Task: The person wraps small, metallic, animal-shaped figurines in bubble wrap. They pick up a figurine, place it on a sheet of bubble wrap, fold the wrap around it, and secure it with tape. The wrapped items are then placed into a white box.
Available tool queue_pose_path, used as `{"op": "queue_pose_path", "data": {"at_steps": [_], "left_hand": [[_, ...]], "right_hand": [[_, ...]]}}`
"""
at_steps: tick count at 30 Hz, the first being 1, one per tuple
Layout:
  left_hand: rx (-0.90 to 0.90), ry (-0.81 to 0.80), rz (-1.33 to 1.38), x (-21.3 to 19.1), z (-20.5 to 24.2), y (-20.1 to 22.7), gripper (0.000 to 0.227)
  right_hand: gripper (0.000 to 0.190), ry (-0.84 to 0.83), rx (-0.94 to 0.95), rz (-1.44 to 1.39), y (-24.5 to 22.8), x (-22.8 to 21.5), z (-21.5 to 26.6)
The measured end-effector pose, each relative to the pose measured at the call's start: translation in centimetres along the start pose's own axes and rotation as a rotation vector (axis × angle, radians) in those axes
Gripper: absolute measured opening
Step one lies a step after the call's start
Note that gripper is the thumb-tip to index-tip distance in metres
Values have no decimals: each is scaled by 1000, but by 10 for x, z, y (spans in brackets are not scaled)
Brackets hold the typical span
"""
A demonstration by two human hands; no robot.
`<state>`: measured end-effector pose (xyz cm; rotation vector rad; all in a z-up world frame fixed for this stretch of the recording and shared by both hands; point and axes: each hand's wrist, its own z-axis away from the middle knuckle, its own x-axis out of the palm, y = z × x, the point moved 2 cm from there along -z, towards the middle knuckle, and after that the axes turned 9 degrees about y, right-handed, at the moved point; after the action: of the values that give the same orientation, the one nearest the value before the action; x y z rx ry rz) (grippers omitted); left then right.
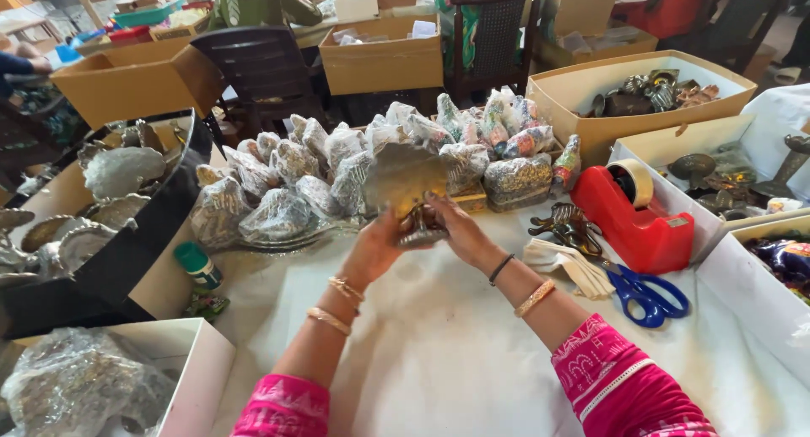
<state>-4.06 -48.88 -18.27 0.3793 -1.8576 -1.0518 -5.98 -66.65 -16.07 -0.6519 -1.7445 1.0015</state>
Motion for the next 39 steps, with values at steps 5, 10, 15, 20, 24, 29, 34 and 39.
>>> {"op": "queue_pose_path", "data": {"at_steps": [5,10,15,20,24,29,34,39], "left_hand": [[-31,10,76,32,2,-13,52],[58,75,27,35,0,-19,48],[284,379,-249,20,-11,-25,38],[277,404,-366,10,-18,-40,39],[212,364,-391,28,-12,-34,37],[431,411,-622,49,3,-16,36],[732,455,-941,72,20,1,32],[641,381,-828,95,23,19,48]], "right_hand": [[48,367,-329,817,-21,-13,-2],[44,347,-304,952,-47,-6,0],[43,544,-667,997,-81,24,24],[19,207,-947,1197,-79,55,36],[13,238,-930,1286,-70,48,37],[11,392,-887,1161,-40,40,22],[7,482,-682,628,-6,5,2],[11,545,-823,1127,-54,41,27]]}}
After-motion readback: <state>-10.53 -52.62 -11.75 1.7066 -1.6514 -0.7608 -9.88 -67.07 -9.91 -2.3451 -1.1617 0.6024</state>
